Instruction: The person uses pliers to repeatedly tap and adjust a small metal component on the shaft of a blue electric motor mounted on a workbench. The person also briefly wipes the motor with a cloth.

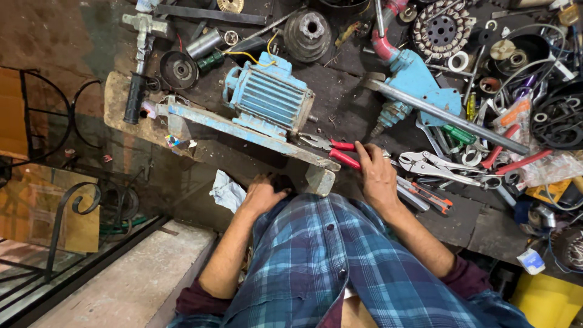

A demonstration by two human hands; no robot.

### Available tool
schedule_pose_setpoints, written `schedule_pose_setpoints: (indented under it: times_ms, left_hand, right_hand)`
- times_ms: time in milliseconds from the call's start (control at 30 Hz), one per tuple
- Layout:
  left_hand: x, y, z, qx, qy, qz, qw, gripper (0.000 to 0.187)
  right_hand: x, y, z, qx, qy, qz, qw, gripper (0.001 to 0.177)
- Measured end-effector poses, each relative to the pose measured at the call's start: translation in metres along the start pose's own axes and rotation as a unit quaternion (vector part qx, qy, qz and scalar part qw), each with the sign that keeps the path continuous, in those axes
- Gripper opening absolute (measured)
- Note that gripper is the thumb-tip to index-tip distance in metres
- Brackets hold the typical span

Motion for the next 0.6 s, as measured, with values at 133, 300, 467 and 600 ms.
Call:
schedule_pose_setpoints:
  times_ms: [133,300,467,600]
  left_hand:
    - [0.000,0.003,0.000,-0.003,0.017,-0.008,1.000,0.064]
    - [-0.003,0.005,0.004,-0.014,-0.005,0.015,1.000,0.063]
    - [-0.002,0.006,0.003,-0.008,0.006,0.008,1.000,0.062]
    - [-0.002,0.003,0.001,-0.002,0.009,0.003,1.000,0.064]
  right_hand:
    - [0.002,0.001,0.000,-0.019,-0.013,0.006,1.000,0.064]
    - [-0.002,-0.005,0.002,-0.034,-0.010,0.017,0.999,0.061]
    - [-0.001,-0.002,-0.004,-0.050,0.001,0.000,0.999,0.062]
    - [0.005,0.003,-0.004,-0.053,0.004,-0.026,0.998,0.060]
Point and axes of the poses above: each hand's wrist, its own x-axis towards the middle knuckle, its own y-axis out of the back of the hand, z = x × y, the point moved 4 cm from there along x, towards the middle knuckle, and after that the axes turned 2 degrees about x, right-handed, at the moved point
